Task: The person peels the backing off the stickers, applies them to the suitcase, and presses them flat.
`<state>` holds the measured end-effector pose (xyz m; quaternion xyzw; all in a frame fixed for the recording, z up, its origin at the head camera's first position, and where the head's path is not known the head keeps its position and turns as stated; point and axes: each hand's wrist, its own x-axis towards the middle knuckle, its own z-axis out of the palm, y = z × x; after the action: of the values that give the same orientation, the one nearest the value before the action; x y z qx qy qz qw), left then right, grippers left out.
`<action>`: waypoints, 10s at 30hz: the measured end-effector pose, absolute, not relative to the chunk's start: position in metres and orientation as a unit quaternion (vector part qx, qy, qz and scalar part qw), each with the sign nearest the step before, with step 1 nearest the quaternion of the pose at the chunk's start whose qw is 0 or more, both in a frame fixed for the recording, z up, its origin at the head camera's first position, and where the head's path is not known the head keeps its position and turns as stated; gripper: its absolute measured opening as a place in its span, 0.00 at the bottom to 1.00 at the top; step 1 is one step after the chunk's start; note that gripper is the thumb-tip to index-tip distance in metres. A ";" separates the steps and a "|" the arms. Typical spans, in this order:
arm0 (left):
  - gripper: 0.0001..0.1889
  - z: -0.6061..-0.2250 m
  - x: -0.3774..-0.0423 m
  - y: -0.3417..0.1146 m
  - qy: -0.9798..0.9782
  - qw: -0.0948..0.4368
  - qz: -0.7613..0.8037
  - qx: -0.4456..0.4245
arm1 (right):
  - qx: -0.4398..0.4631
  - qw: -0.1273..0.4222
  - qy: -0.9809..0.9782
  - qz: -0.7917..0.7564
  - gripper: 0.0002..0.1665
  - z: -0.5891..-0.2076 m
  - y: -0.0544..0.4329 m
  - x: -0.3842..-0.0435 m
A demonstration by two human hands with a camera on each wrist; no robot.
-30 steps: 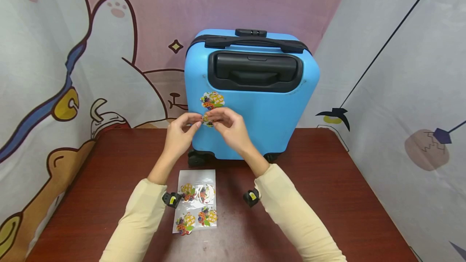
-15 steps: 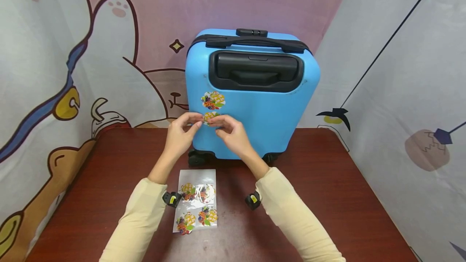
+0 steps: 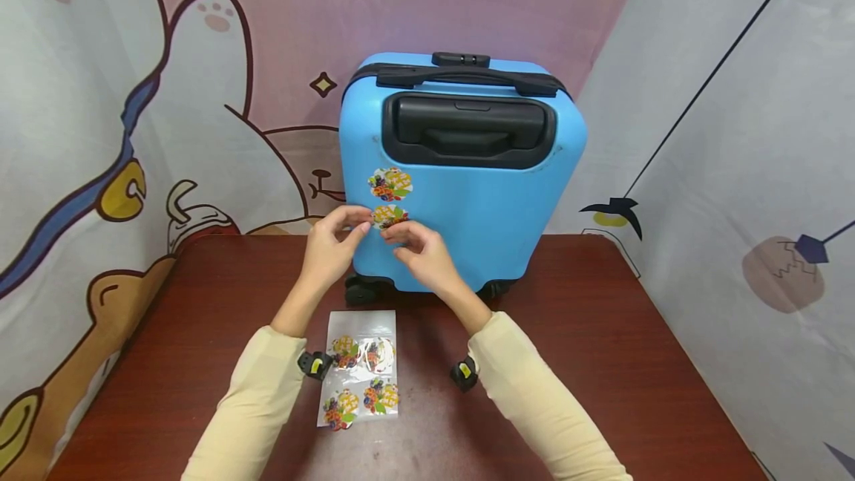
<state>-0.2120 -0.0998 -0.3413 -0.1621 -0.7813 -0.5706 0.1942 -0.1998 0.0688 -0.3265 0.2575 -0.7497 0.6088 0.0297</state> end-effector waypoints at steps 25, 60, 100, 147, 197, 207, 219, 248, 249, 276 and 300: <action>0.10 -0.334 -0.206 -0.097 -0.780 0.183 -0.578 -0.157 | 0.274 0.059 -0.730 0.624 0.15 -0.317 0.065 -0.209; 0.09 -0.341 -0.210 -0.100 -0.780 0.192 -0.571 -0.169 | 0.258 0.057 -0.728 0.633 0.12 -0.323 0.075 -0.220; 0.10 -0.343 -0.212 -0.101 -0.778 0.192 -0.571 -0.178 | 0.274 0.025 -0.758 0.592 0.11 -0.333 0.078 -0.214; 0.11 -0.364 -0.193 -0.114 -0.794 0.141 -0.581 -0.111 | 0.212 -0.034 -0.780 0.587 0.14 -0.369 0.089 -0.205; 0.10 -0.499 -0.145 -0.163 -0.856 -0.039 -0.515 0.029 | 0.074 -0.152 -0.813 0.557 0.13 -0.503 0.082 -0.171; 0.09 -0.500 -0.142 -0.161 -0.854 -0.047 -0.517 0.026 | 0.084 -0.136 -0.824 0.544 0.08 -0.504 0.079 -0.169; 0.08 -0.502 -0.143 -0.158 -0.851 -0.039 -0.523 0.028 | 0.096 -0.114 -0.822 0.550 0.10 -0.505 0.080 -0.167; 0.08 -0.475 -0.145 -0.151 -0.837 0.032 -0.546 -0.021 | 0.126 -0.059 -0.796 0.588 0.07 -0.452 0.083 -0.152; 0.08 -0.475 -0.145 -0.151 -0.838 0.034 -0.545 -0.020 | 0.126 -0.059 -0.796 0.588 0.07 -0.452 0.083 -0.152; 0.08 -0.467 -0.143 -0.134 -0.836 0.051 -0.544 -0.036 | 0.187 -0.056 -0.788 0.584 0.09 -0.438 0.062 -0.161; 0.08 -0.464 -0.141 -0.129 -0.839 0.053 -0.539 -0.048 | 0.210 -0.018 -0.840 0.500 0.04 -0.459 0.050 -0.164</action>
<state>-0.1411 -0.1295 -0.4640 -0.0476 -0.8393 -0.5390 0.0527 -0.1640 0.0500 -0.4590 0.2102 -0.8398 0.5002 -0.0185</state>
